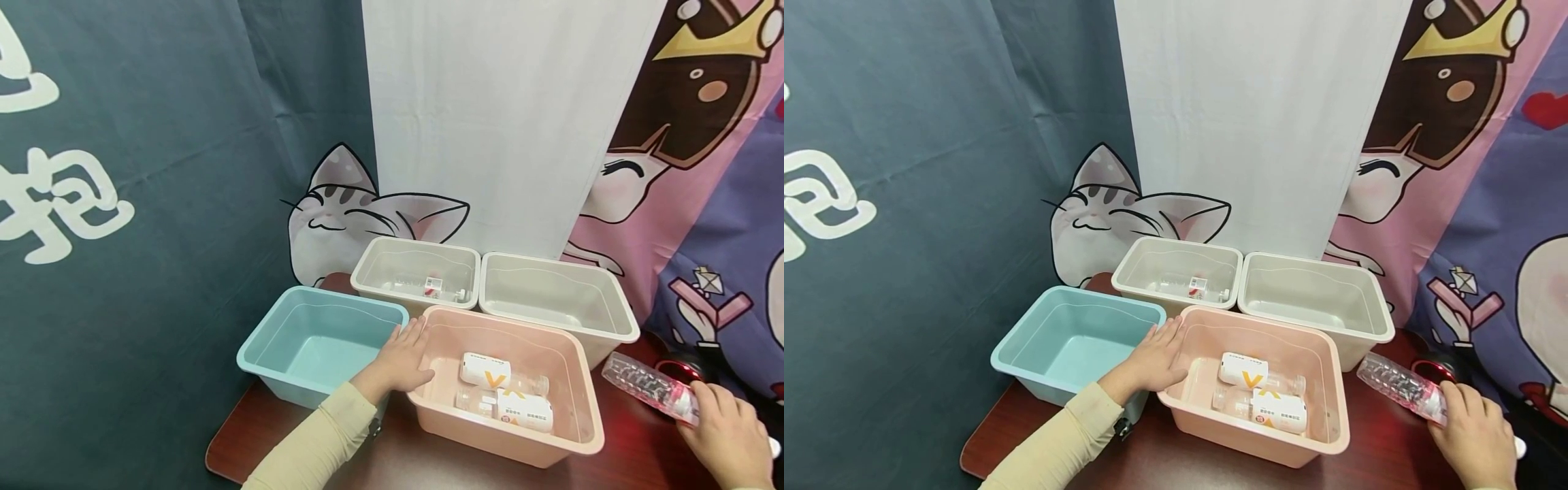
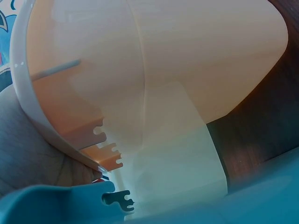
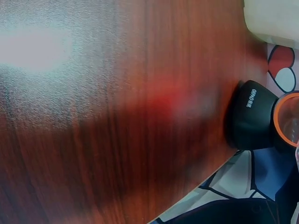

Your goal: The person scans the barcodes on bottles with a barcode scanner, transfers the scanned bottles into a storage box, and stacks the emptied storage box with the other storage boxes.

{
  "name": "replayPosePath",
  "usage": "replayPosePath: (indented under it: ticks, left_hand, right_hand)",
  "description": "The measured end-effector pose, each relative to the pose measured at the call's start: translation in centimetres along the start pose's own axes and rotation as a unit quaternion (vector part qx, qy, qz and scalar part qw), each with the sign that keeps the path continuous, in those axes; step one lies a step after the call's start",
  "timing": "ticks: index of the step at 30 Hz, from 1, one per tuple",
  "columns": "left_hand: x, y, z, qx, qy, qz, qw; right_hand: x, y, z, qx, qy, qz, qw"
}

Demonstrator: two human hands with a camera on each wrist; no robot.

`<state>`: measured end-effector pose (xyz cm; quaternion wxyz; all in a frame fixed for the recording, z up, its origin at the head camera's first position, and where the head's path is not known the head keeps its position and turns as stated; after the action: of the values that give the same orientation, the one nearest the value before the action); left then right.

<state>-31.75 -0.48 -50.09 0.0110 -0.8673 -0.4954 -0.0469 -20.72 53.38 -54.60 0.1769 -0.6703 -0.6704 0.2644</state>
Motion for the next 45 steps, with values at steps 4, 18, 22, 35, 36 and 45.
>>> replayPosePath:
  ticks: [4,18,22,35,36,45]
  left_hand:
    - [0.0,0.1,0.0,0.000,0.001,0.000,1.0000]
    - [0.1,0.2,-0.2,-0.005,-0.007,-0.004,1.0000]
    - [0.1,0.2,-0.3,-0.010,-0.007,-0.004,0.9999]
    - [0.2,0.2,-0.3,-0.008,-0.009,-0.006,0.9999]
    - [0.2,0.2,-0.3,-0.008,-0.008,-0.006,0.9999]
    - [0.1,0.2,-0.3,-0.003,-0.006,-0.004,1.0000]
  right_hand:
    - [0.2,-0.5,-0.3,0.005,-0.015,-0.024,0.9996]
    - [0.5,-3.9,-1.7,0.065,-0.082,-0.038,0.9938]
    - [0.1,-5.0,-2.0,0.050,-0.089,-0.025,0.9944]
    - [-2.4,-8.4,-1.7,-0.014,-0.098,0.013,0.9950]
    - [-2.6,-8.6,-1.6,-0.013,-0.100,0.014,0.9949]
    - [-3.8,-10.2,-0.9,-0.006,-0.111,0.003,0.9938]
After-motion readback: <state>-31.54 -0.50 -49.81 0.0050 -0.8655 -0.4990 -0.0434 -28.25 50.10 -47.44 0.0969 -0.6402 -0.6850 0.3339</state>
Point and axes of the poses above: each hand's wrist, its own y-axis away from the middle knuckle, its own z-axis out of the palm, x = y × z, the point moved 4 cm from there along -y, towards the middle knuckle, and after that the axes turned 2 degrees about -z, right-handed, at the moved point
